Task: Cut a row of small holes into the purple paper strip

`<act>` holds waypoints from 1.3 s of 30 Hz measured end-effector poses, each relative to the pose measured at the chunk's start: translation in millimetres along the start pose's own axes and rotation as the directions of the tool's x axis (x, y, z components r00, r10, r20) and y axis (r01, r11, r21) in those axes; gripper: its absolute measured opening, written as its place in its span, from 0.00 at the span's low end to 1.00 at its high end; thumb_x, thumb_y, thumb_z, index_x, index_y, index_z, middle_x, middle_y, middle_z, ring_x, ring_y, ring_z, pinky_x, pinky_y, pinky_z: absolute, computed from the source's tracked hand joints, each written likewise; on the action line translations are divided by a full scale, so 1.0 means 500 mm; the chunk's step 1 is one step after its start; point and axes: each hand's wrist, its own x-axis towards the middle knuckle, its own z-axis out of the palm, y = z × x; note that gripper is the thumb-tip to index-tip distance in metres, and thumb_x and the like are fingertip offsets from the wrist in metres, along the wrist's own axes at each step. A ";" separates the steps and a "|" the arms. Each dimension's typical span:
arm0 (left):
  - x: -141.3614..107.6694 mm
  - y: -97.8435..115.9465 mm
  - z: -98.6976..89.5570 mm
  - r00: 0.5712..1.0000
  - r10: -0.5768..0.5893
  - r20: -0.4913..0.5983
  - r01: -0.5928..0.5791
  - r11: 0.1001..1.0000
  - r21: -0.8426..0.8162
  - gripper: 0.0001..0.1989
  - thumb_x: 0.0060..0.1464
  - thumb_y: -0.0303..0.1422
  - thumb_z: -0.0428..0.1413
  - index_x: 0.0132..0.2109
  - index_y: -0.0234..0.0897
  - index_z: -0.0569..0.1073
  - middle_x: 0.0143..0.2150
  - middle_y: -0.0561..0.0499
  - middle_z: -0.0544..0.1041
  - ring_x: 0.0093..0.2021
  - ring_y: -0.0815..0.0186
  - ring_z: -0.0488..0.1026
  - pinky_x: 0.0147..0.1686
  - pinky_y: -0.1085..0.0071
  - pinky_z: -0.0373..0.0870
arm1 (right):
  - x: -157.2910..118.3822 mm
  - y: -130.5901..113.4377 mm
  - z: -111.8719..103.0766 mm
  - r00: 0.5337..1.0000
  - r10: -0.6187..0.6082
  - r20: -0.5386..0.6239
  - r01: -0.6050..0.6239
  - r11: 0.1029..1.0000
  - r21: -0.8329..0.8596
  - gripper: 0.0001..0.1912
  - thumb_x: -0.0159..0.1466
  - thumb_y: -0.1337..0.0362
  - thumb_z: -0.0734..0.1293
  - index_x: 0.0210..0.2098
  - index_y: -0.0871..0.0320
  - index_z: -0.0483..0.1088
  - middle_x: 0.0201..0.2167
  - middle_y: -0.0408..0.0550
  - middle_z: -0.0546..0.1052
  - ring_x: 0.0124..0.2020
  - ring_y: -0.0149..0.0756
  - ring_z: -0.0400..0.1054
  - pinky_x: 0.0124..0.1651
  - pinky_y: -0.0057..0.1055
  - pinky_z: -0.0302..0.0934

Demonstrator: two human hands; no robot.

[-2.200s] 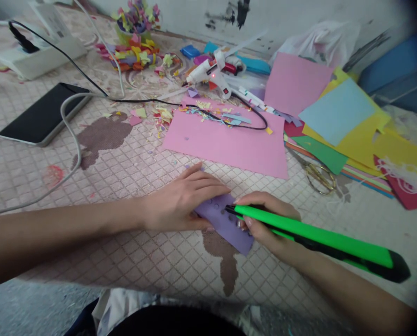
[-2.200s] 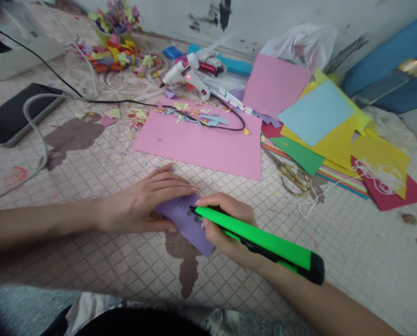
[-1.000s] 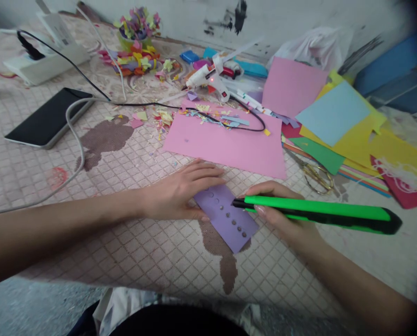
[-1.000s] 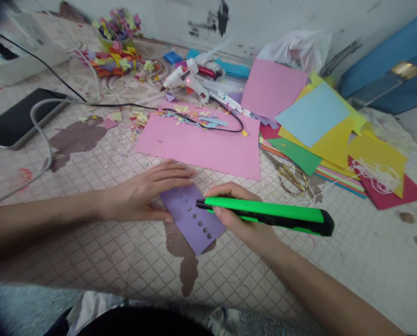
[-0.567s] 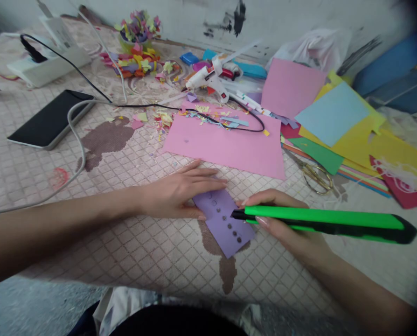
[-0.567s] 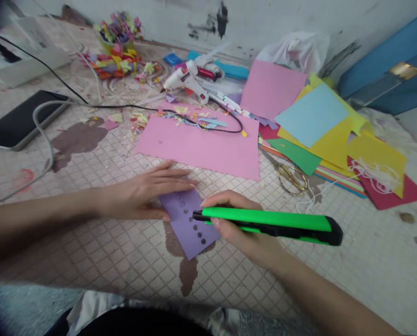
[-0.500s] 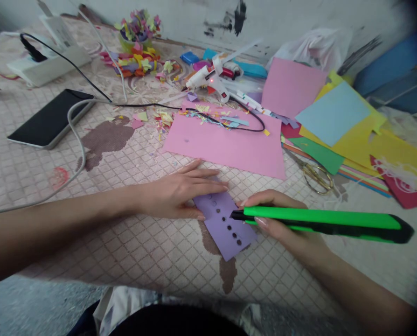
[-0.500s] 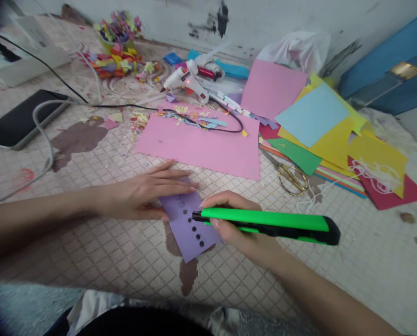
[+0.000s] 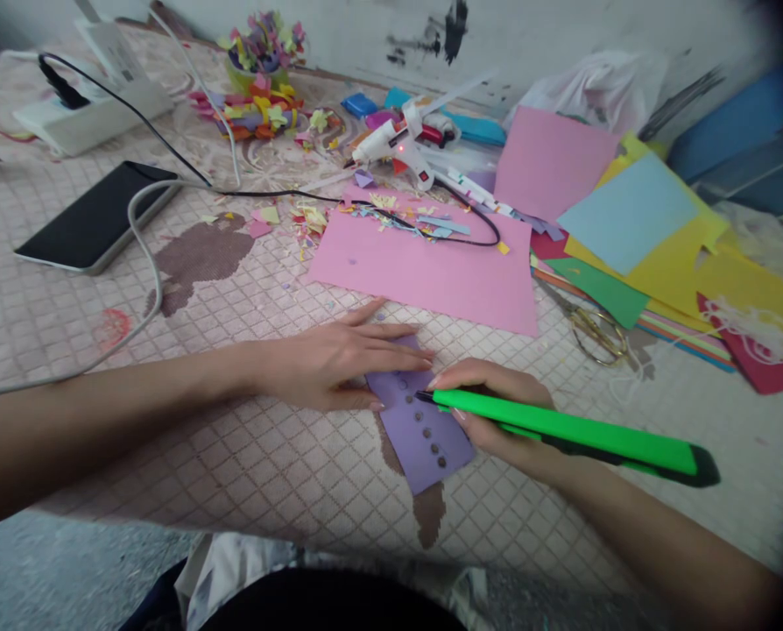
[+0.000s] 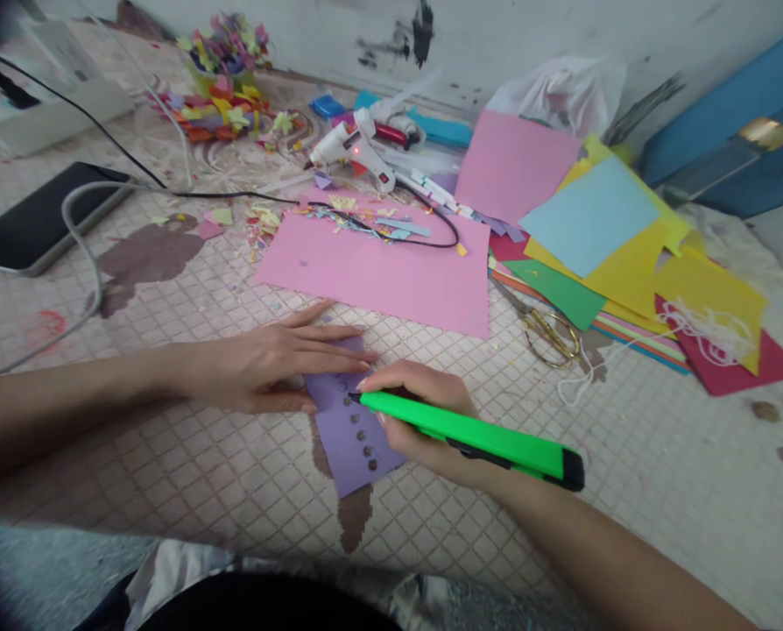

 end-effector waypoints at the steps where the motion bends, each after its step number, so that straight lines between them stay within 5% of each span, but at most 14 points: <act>1: 0.000 0.001 -0.001 1.000 -0.003 0.005 0.003 1.000 -0.002 0.27 0.64 0.36 0.52 0.67 0.40 0.56 0.66 0.44 0.64 0.71 0.54 0.50 0.68 0.45 0.31 | 0.000 0.001 0.001 1.000 -0.002 -0.003 0.002 1.000 -0.004 0.11 0.60 0.72 0.64 0.40 0.54 0.73 0.35 0.47 0.80 0.36 0.34 0.76 0.37 0.28 0.70; 31: 0.000 -0.001 0.003 1.000 0.006 -0.009 -0.006 1.000 -0.016 0.28 0.64 0.36 0.52 0.68 0.41 0.55 0.67 0.45 0.63 0.70 0.53 0.50 0.68 0.44 0.29 | 0.006 0.003 0.003 0.999 0.000 0.050 0.001 1.000 -0.010 0.11 0.61 0.71 0.64 0.41 0.55 0.73 0.36 0.48 0.80 0.37 0.34 0.76 0.37 0.28 0.69; 37: 0.002 0.002 0.006 0.999 0.000 -0.034 -0.001 0.999 -0.041 0.28 0.63 0.39 0.54 0.67 0.42 0.57 0.66 0.44 0.64 0.70 0.52 0.51 0.68 0.45 0.29 | 0.000 0.013 0.022 0.995 0.027 -0.092 -0.026 1.000 0.011 0.09 0.60 0.68 0.63 0.38 0.54 0.73 0.32 0.45 0.79 0.33 0.32 0.74 0.35 0.28 0.68; 39: 0.002 0.002 0.012 0.999 -0.012 -0.043 0.011 1.000 -0.025 0.29 0.62 0.42 0.54 0.67 0.41 0.57 0.66 0.44 0.64 0.70 0.52 0.51 0.68 0.45 0.29 | -0.002 0.015 0.020 0.999 0.041 -0.027 -0.040 0.999 0.029 0.09 0.61 0.69 0.64 0.40 0.54 0.73 0.35 0.45 0.79 0.35 0.33 0.74 0.37 0.29 0.68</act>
